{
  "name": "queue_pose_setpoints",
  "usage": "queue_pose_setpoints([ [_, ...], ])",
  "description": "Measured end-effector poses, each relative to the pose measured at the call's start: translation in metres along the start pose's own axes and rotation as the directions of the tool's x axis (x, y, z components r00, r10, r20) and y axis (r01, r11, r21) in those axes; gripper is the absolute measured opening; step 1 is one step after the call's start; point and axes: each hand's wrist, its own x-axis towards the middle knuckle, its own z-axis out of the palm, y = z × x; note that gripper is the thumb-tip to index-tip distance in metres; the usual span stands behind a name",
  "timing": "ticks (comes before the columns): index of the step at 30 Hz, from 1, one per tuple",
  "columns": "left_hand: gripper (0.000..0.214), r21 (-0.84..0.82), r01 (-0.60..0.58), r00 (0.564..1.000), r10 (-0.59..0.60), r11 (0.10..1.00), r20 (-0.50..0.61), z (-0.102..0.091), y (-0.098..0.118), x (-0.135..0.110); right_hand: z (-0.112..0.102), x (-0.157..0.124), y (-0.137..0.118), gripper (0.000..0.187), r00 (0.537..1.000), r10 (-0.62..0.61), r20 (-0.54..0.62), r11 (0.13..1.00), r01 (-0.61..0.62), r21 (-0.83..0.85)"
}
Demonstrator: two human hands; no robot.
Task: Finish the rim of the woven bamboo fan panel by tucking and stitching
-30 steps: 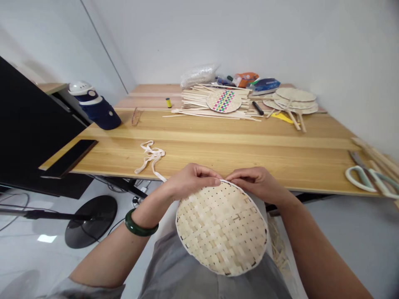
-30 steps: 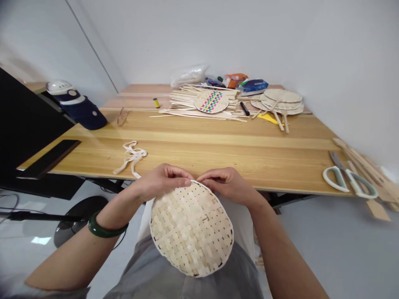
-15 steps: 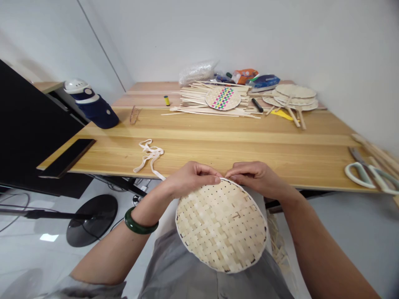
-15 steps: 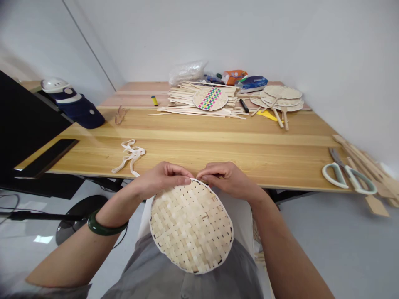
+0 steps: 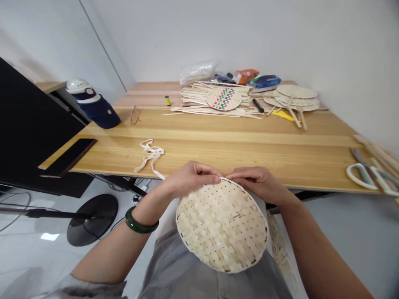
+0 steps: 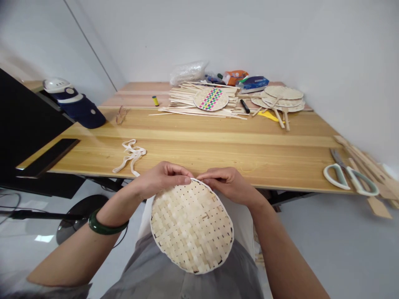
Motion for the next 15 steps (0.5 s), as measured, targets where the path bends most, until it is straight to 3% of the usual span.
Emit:
queue_pose_setpoints([
  [8, 0.014, -0.022, -0.018, 1.000, 0.019, 1.000, 0.024, -0.001, -0.002, 0.003, -0.006, 0.004, -0.002, 0.023, 0.996, -0.082, 0.030, 0.996, 0.083, -0.038],
  [15, 0.013, -0.008, 0.005, 1.000, -0.005, 1.000, 0.019, 0.001, 0.001, 0.007, -0.013, 0.013, -0.013, 0.020, 0.986, -0.101, 0.129, 0.986, 0.116, -0.119],
])
